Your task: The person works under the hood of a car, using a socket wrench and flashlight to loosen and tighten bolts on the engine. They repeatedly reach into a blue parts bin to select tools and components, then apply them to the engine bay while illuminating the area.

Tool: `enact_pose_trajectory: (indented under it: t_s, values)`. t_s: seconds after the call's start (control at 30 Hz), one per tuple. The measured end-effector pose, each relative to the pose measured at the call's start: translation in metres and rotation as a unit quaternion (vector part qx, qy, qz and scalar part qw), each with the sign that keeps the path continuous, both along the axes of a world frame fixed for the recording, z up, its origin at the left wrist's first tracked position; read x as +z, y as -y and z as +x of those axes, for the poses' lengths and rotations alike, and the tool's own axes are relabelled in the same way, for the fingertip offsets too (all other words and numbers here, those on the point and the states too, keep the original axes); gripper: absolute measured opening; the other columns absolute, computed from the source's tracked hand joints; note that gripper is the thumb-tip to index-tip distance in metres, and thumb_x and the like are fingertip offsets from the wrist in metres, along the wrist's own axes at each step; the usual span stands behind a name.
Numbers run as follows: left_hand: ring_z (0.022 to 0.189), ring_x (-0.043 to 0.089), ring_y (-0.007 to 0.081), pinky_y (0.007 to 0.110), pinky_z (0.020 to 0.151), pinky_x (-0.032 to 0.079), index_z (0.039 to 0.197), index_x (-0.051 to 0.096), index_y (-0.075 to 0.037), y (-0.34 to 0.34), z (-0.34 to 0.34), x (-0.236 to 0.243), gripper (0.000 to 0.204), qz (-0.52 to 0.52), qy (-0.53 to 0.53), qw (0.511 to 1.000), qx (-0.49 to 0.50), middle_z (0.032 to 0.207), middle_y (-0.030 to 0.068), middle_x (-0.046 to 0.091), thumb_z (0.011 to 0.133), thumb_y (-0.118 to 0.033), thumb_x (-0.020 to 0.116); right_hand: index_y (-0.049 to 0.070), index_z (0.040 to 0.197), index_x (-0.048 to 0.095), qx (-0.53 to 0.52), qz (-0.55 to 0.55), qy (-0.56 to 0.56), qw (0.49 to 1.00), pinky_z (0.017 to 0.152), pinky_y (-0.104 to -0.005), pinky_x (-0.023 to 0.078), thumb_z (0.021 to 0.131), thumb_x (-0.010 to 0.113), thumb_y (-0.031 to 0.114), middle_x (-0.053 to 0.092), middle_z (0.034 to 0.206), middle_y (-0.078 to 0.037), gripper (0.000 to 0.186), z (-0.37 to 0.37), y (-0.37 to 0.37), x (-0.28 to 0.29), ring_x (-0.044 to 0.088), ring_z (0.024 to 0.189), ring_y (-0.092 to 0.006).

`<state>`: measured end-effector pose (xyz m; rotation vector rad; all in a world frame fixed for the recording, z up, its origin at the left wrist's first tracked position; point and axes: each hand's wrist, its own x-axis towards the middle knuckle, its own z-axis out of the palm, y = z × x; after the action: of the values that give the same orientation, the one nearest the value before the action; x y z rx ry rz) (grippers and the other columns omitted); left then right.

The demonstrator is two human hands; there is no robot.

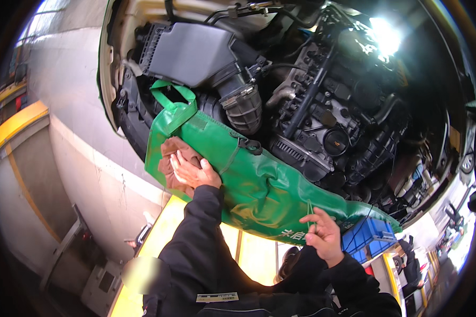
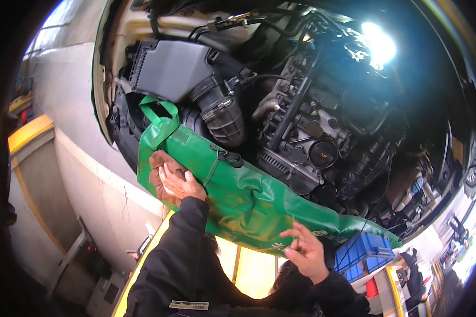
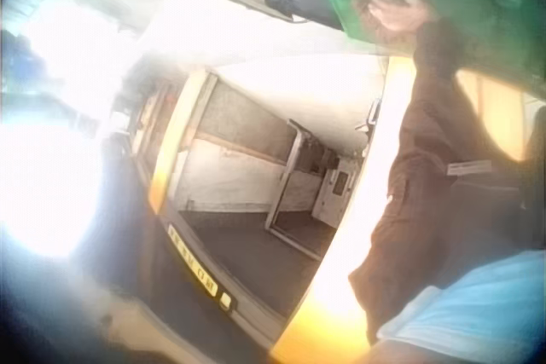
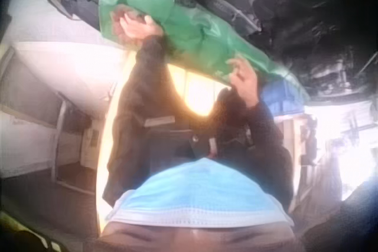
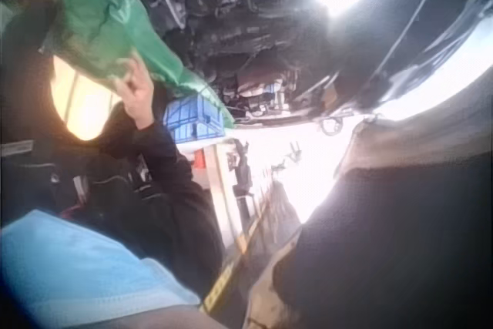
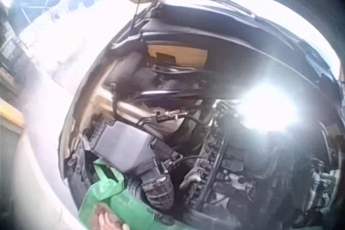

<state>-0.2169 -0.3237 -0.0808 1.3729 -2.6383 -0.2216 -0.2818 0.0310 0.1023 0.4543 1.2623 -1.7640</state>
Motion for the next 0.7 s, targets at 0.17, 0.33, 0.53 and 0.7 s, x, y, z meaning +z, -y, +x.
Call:
enact_pose_trajectory:
  t_s: [0.17,0.33,0.53,0.7]
  values:
    - [0.151,0.034,0.0374,0.058,0.120,0.022,0.155,0.040,-0.005,-0.002,0.003,-0.008,0.081,-0.048,-0.026,0.998,-0.027,0.163,0.0206,0.037,0.093,-0.055,0.055,0.009,0.160,0.039,-0.047,-0.010,-0.048,0.998,0.070,-0.0187,0.046,0.092,0.064,-0.011,0.064,0.130,-0.014,0.075,0.064,0.030,0.017,0.054,0.078,-0.0044]
    - [0.151,0.035,0.0313,0.061,0.117,0.023,0.154,0.042,-0.013,-0.005,-0.004,-0.021,0.075,-0.084,0.034,0.996,0.011,0.163,0.0161,0.038,0.095,-0.058,0.055,0.003,0.152,0.047,-0.158,0.232,-0.321,0.904,0.069,-0.0213,0.049,0.088,0.064,-0.001,0.068,0.119,-0.019,0.067,0.163,0.021,0.055,0.056,0.069,-0.0090]
    - [0.148,0.040,0.0329,0.061,0.116,0.031,0.152,0.046,-0.013,0.062,0.058,0.002,0.077,0.037,-0.039,0.957,-0.284,0.162,0.0117,0.041,0.082,-0.038,0.067,0.006,0.158,0.041,-0.450,0.093,-0.344,0.819,0.052,-0.0229,0.042,0.094,0.057,0.003,0.066,0.115,-0.021,0.066,0.295,0.022,0.110,0.051,0.057,-0.0094]
    - [0.121,0.056,0.0413,0.054,0.099,0.049,0.117,0.069,-0.007,0.131,0.050,0.003,0.034,0.092,-0.086,0.927,-0.353,0.132,0.0202,0.057,0.084,-0.015,0.062,0.006,0.158,0.041,-0.500,0.097,-0.319,0.799,0.052,-0.0236,0.042,0.099,0.061,0.008,0.068,0.114,-0.014,0.062,0.311,-0.028,0.144,0.053,0.058,-0.0091]
